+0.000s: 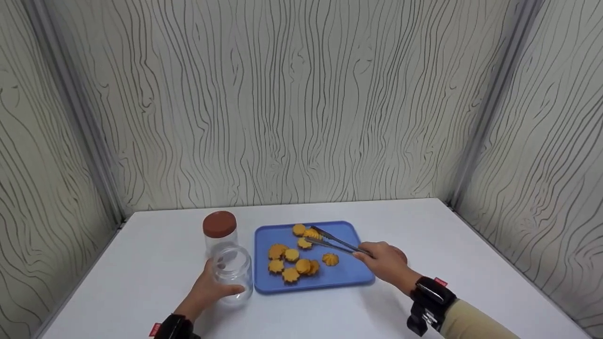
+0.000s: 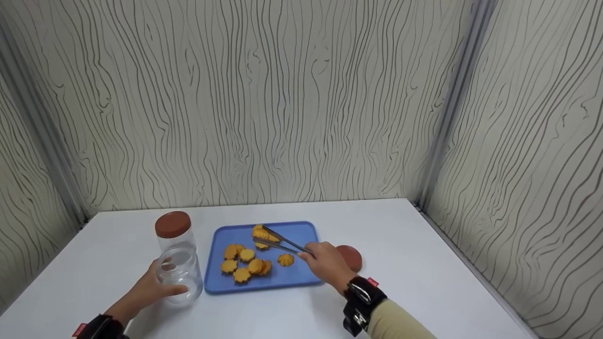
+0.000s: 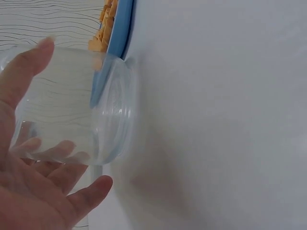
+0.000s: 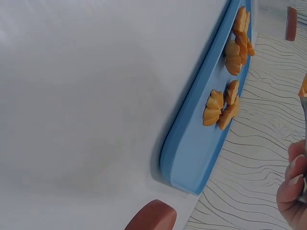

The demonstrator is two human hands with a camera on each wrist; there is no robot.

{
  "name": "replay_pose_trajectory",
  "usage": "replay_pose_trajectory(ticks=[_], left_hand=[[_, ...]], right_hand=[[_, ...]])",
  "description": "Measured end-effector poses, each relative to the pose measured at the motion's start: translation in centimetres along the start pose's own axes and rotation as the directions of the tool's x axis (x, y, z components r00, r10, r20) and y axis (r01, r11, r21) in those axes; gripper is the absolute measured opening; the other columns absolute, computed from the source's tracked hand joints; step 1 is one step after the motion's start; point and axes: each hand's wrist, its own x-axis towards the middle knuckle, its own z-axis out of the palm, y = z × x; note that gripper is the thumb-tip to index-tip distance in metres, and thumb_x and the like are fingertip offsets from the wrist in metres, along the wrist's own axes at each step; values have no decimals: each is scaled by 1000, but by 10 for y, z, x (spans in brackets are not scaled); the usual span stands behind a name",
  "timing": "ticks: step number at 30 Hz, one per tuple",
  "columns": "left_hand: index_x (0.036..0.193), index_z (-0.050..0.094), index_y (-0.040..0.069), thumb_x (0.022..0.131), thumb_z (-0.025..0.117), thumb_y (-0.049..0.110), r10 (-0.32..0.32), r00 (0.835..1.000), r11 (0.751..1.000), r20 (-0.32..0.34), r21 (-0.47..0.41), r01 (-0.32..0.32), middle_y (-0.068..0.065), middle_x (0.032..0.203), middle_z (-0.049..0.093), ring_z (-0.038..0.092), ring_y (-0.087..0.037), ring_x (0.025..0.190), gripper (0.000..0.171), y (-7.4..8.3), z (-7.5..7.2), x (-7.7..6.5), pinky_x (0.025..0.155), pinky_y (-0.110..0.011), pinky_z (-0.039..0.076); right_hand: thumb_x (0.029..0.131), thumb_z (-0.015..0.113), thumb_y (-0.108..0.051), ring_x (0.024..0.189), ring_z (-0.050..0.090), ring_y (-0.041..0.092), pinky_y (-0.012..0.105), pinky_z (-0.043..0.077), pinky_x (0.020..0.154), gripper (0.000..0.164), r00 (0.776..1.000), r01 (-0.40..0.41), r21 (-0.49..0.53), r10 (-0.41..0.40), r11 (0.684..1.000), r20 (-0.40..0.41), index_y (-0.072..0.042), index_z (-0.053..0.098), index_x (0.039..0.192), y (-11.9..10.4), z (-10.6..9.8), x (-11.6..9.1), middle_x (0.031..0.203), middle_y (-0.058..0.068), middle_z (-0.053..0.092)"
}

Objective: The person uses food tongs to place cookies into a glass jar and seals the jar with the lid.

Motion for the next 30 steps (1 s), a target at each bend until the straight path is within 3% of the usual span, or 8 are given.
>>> replay_pose_trajectory(ticks=[4, 13, 30], left_hand=[[146, 16, -7, 66, 90, 33, -2, 1000, 1000, 4, 0, 2, -35, 144, 32, 33, -49, 131, 116, 1, 0, 1, 105, -62, 30], [147, 12, -6, 67, 90, 28, 64, 998, 998, -5, -17, -64, -35, 144, 32, 31, -51, 133, 117, -3, -1, 0, 106, -62, 28], [148, 15, -6, 66, 90, 33, 16, 1000, 1000, -3, -1, -16, -34, 144, 34, 33, -49, 132, 117, -1, 0, 1, 105, -62, 30]], right_hand=[[98, 59, -20, 54, 31, 1, 21, 30, 52, 28, 999, 42, 90, -42, 995, 5, -12, 49, 73, -3, 1, 4, 62, -12, 30], [99, 57, -22, 55, 32, 2, 22, 30, 53, 26, 997, 42, 154, -51, 987, 53, -10, 54, 77, -12, 7, 11, 63, -11, 33], [101, 53, -26, 54, 30, 3, 24, 28, 54, 26, 995, 38, 170, -54, 985, 86, -12, 54, 79, -24, 16, 18, 63, -9, 32]])
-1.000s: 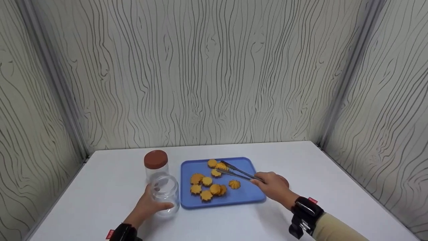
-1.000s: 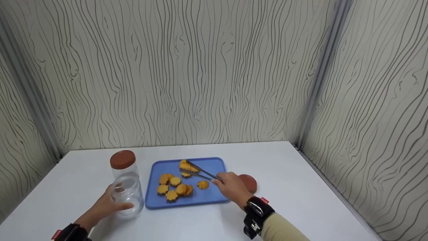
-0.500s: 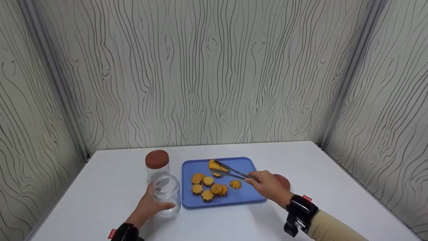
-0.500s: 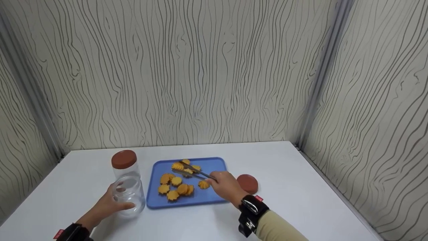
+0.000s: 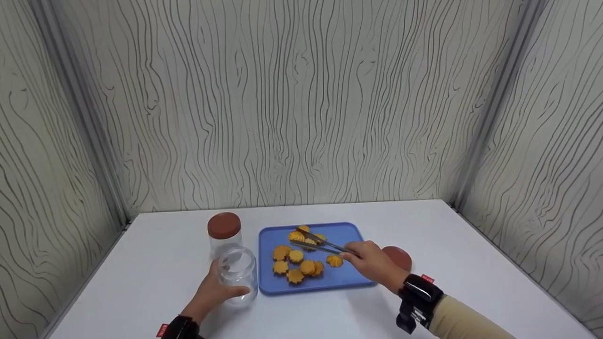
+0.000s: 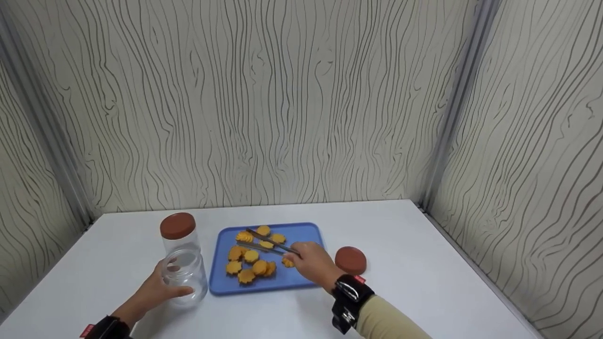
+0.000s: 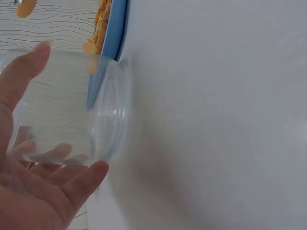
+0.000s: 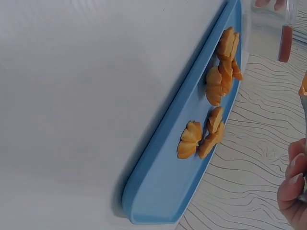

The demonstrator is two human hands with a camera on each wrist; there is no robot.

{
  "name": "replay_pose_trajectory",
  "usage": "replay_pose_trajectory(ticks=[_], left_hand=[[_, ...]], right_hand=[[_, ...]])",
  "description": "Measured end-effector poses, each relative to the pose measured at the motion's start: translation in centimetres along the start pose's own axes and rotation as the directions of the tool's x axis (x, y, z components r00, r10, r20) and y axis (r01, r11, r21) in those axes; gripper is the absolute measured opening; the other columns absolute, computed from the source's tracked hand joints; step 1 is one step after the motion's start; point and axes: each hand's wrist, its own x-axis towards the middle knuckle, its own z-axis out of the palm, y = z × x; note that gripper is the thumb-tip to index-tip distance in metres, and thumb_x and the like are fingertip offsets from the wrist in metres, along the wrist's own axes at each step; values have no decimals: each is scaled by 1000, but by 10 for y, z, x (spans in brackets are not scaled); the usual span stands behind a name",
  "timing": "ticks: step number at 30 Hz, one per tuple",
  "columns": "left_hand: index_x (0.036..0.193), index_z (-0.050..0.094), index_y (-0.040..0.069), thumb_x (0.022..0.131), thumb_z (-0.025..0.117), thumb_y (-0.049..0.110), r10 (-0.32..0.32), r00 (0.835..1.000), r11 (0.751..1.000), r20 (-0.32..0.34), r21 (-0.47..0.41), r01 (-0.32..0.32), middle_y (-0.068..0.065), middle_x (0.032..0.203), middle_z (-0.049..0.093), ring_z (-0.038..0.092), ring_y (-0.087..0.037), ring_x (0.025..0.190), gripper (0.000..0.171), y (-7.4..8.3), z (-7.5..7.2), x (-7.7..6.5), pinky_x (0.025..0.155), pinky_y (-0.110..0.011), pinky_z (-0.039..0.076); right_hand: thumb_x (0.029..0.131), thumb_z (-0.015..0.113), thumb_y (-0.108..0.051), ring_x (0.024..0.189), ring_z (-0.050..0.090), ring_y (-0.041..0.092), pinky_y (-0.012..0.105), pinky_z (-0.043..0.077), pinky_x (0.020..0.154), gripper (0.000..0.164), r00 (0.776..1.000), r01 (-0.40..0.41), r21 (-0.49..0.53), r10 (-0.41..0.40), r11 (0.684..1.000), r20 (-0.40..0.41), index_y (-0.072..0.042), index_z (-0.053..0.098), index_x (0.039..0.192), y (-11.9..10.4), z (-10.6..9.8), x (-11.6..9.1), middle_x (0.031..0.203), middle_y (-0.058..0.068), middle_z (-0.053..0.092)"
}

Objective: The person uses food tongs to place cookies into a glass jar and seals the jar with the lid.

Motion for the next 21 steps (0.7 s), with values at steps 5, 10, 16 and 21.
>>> replay_pose_trajectory(ticks=[5, 10, 16, 21], left_hand=[[147, 16, -6, 66, 90, 33, -1, 1000, 1000, -5, 13, 1, -34, 143, 35, 35, -49, 130, 116, 0, 0, -1, 104, -62, 32], [146, 18, -8, 66, 91, 30, 27, 999, 1000, -21, -1, -27, -35, 143, 35, 35, -49, 131, 115, -3, 0, -2, 105, -61, 31], [146, 18, -7, 67, 90, 29, 23, 1000, 1000, -19, -18, -24, -33, 145, 33, 34, -48, 132, 113, -1, 1, -1, 106, -60, 30], [146, 20, -6, 66, 91, 28, 28, 999, 999, -20, -28, -28, -31, 145, 35, 35, -47, 131, 112, -1, 2, -1, 106, -60, 31]], right_hand=[[101, 52, -27, 55, 32, 3, 23, 30, 54, 25, 1000, 12, -5, -12, 1000, 7, -12, 58, 83, -4, 6, 6, 65, -9, 38], [101, 53, -24, 56, 32, 3, 24, 30, 54, 24, 999, 31, -3, -31, 1000, 12, -12, 56, 80, -11, 9, 10, 66, -10, 38], [101, 52, -21, 55, 32, 3, 24, 30, 55, 26, 998, 65, 17, -65, 998, 9, -10, 52, 77, -20, 14, 17, 65, -10, 36], [101, 52, -23, 55, 38, 2, 23, 34, 54, 26, 995, 101, 46, -102, 994, 12, -9, 56, 80, -27, 20, 24, 66, -10, 45]])
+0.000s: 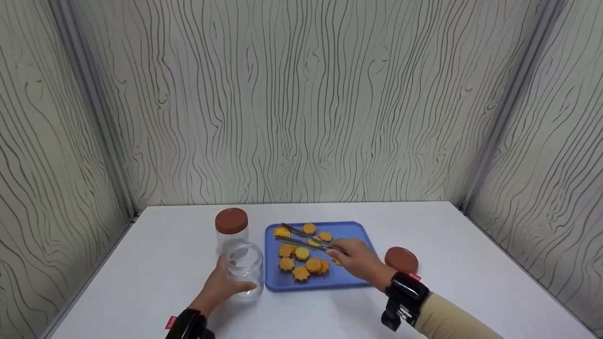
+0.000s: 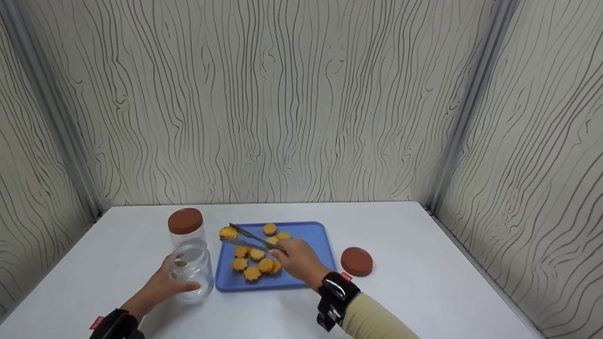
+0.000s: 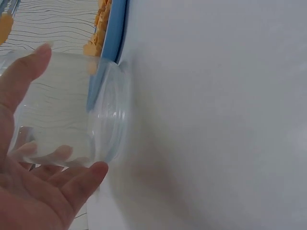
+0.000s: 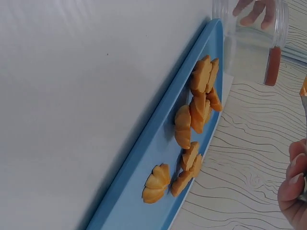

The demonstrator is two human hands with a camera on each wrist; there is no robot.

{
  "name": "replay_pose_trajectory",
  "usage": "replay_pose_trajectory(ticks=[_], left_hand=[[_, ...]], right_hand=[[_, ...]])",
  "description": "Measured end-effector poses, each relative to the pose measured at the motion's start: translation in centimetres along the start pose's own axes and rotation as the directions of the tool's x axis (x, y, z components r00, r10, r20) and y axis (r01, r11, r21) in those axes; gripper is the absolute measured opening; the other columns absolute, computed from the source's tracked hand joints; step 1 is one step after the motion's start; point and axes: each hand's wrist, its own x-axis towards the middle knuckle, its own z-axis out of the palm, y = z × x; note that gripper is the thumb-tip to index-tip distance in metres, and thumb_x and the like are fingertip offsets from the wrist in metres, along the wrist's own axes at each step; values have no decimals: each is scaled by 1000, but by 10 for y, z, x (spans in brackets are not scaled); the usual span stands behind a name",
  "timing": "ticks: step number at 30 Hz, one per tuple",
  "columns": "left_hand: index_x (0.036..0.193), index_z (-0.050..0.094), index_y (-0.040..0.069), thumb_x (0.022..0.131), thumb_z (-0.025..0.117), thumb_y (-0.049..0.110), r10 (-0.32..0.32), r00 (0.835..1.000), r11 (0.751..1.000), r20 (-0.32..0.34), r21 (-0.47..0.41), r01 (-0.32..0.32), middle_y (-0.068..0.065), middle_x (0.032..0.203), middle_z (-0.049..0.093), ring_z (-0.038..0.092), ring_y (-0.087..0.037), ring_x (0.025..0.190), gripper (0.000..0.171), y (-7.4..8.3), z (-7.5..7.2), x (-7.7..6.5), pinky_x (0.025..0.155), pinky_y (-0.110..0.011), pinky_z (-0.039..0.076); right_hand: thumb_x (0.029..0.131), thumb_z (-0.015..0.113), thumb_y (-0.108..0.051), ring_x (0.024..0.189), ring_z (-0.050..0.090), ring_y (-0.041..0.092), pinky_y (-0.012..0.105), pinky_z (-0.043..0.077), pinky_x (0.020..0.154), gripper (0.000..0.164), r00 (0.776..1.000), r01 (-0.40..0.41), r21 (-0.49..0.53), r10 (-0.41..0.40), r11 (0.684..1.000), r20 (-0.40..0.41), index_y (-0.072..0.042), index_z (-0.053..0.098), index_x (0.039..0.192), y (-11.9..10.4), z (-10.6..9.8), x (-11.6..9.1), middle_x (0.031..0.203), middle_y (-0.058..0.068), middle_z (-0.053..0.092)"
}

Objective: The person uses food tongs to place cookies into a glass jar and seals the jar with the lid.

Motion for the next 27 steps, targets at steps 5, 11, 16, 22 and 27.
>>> replay_pose_trajectory(ticks=[5, 11, 16, 22, 27], left_hand=[[145, 21, -5, 65, 91, 27, -5, 1000, 1000, -3, -3, 5, -31, 144, 36, 37, -46, 130, 111, -1, 1, 0, 105, -60, 32], [145, 21, -5, 66, 91, 26, -15, 1000, 1000, -11, -3, 15, -31, 144, 37, 38, -46, 130, 111, -1, 1, 1, 105, -60, 32], [145, 21, -5, 67, 91, 25, -14, 1000, 1000, -14, -13, 14, -30, 144, 37, 37, -46, 131, 109, -1, 2, 1, 105, -60, 32], [145, 22, -5, 66, 91, 26, 1, 1000, 1000, -16, -19, -1, -30, 144, 37, 36, -46, 131, 110, -2, 2, 0, 105, -59, 33], [145, 22, -6, 66, 91, 24, 12, 1000, 1000, -10, -23, -12, -30, 144, 38, 37, -46, 131, 108, 0, 2, 0, 105, -59, 33]], right_hand=[[101, 53, -23, 55, 36, 2, 23, 33, 54, 25, 1000, 18, 18, -18, 1000, -5, -9, 57, 81, -5, 6, 5, 65, -9, 43], [101, 54, -20, 55, 33, 2, 22, 31, 55, 22, 999, 47, 15, -47, 999, -10, -4, 62, 88, -7, 12, 8, 66, -9, 41], [100, 54, -19, 55, 34, 2, 22, 32, 54, 22, 998, 65, 38, -64, 997, -6, -2, 63, 89, -8, 16, 10, 66, -8, 42], [101, 54, -20, 56, 36, 2, 22, 33, 55, 24, 999, 52, 49, -53, 997, 8, -2, 62, 88, -13, 19, 13, 67, -8, 43], [100, 55, -19, 57, 39, 2, 22, 35, 55, 22, 998, 69, 37, -69, 997, 4, -2, 63, 87, -15, 23, 14, 68, -8, 45]])
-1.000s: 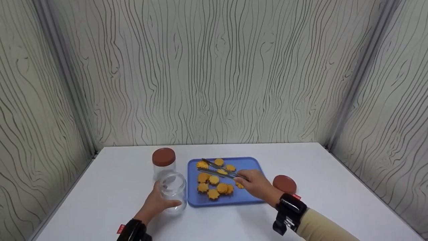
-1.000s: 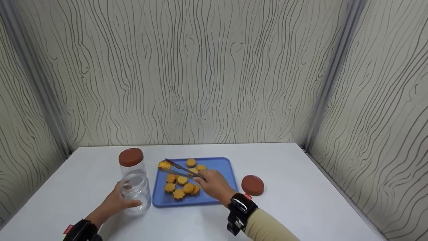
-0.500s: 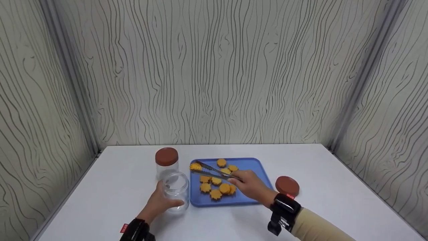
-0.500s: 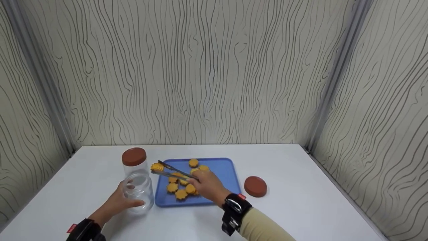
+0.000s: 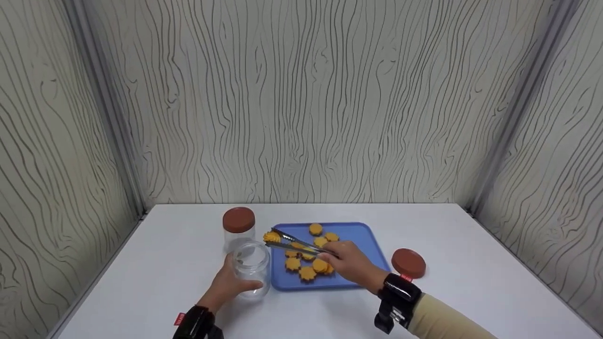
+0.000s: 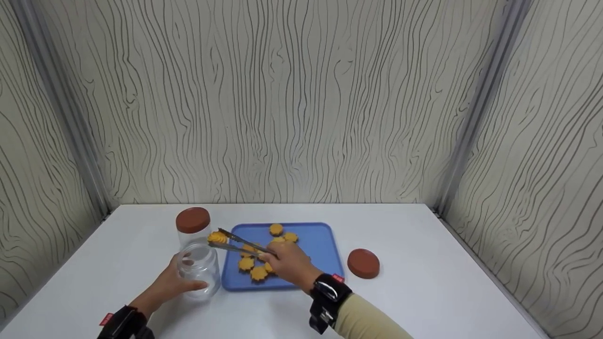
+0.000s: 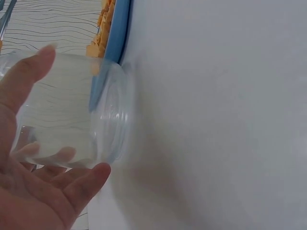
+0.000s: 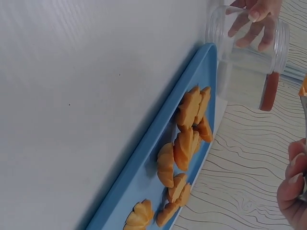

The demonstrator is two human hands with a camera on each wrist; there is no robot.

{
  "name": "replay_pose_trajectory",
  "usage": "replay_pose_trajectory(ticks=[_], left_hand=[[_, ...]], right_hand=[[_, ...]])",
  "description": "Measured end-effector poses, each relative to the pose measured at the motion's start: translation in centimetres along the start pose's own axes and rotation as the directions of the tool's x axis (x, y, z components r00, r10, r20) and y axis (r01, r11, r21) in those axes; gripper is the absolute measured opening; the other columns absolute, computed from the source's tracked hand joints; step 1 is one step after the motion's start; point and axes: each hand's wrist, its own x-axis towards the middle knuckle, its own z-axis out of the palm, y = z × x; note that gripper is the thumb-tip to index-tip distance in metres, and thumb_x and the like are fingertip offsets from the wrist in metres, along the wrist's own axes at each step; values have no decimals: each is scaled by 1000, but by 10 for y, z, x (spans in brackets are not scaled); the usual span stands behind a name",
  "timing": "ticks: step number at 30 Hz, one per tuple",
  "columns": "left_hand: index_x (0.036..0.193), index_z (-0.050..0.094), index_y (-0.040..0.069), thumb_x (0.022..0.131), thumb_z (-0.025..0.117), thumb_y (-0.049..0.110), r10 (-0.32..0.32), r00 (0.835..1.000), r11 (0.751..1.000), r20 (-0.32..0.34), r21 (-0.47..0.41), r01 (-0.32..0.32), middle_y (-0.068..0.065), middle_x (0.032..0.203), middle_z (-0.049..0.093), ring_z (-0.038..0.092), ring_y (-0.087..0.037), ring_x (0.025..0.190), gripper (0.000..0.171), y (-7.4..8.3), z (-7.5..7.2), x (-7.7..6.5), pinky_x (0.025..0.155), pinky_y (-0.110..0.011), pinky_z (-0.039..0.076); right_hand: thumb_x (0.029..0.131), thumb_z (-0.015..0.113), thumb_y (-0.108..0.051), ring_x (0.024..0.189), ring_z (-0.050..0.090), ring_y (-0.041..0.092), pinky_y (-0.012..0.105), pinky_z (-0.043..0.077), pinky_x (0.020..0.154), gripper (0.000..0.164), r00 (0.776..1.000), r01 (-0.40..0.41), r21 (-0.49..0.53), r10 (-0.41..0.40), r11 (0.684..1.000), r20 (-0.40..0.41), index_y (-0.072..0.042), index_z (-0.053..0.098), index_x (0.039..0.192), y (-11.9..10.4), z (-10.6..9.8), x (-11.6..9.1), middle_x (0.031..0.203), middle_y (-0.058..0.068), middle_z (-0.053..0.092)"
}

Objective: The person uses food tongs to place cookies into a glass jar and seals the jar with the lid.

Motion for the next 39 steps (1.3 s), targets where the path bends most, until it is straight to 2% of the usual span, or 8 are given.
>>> replay_pose_trajectory(ticks=[6, 10, 15, 21, 29, 34, 39], left_hand=[[145, 22, -5, 67, 90, 22, -8, 1000, 1000, 4, -6, 8, -30, 144, 37, 36, -46, 132, 108, 2, 3, 1, 106, -59, 32], [145, 23, -4, 66, 91, 24, -7, 1000, 1000, 4, -9, 7, -30, 144, 38, 37, -46, 131, 108, 1, 4, 1, 105, -59, 33], [146, 23, -3, 67, 90, 25, -18, 1000, 1000, 11, -11, 18, -29, 144, 37, 37, -46, 131, 108, 1, 4, 1, 105, -59, 33], [147, 20, -5, 68, 90, 25, 0, 1000, 1000, 7, 3, -1, -31, 144, 37, 36, -47, 132, 109, 1, 1, -1, 105, -59, 32], [147, 18, -6, 67, 90, 27, 1, 1000, 1000, 5, 31, -1, -33, 144, 35, 36, -47, 132, 112, 0, -1, -1, 106, -59, 32], [147, 20, -6, 67, 90, 26, 19, 1000, 1000, -3, 23, -19, -33, 143, 37, 36, -47, 132, 111, -1, -1, 0, 106, -58, 32], [146, 19, -7, 67, 90, 23, 30, 1000, 1000, -7, 4, -30, -34, 142, 37, 36, -47, 131, 110, -2, -1, -2, 106, -58, 31]], right_hand=[[100, 55, -20, 57, 38, 1, 22, 35, 55, 22, 1000, -14, 15, 14, 1000, 21, -5, 60, 85, -2, 4, 2, 67, -10, 43], [101, 54, -20, 57, 37, 1, 22, 34, 56, 24, 999, 0, 24, -1, 1000, 34, -2, 61, 86, -4, 6, 4, 67, -10, 42], [101, 54, -21, 56, 38, 1, 21, 35, 55, 25, 998, -22, 28, 20, 999, 53, -1, 63, 89, -9, 8, 8, 68, -9, 45], [100, 55, -22, 55, 38, 0, 20, 34, 54, 22, 998, -33, 45, 31, 998, 62, -7, 62, 85, -14, 15, 14, 67, -10, 45], [100, 54, -23, 58, 38, 2, 22, 35, 55, 25, 997, -31, 11, 30, 999, 69, -8, 59, 81, -19, 21, 22, 67, -10, 42], [101, 53, -23, 61, 37, 3, 23, 35, 58, 28, 997, -15, 0, 15, 1000, 72, -5, 57, 79, -22, 23, 26, 67, -10, 41], [100, 55, -22, 59, 37, 2, 21, 34, 55, 28, 998, -4, 4, 4, 1000, 70, -2, 60, 82, -22, 26, 29, 67, -11, 41]])
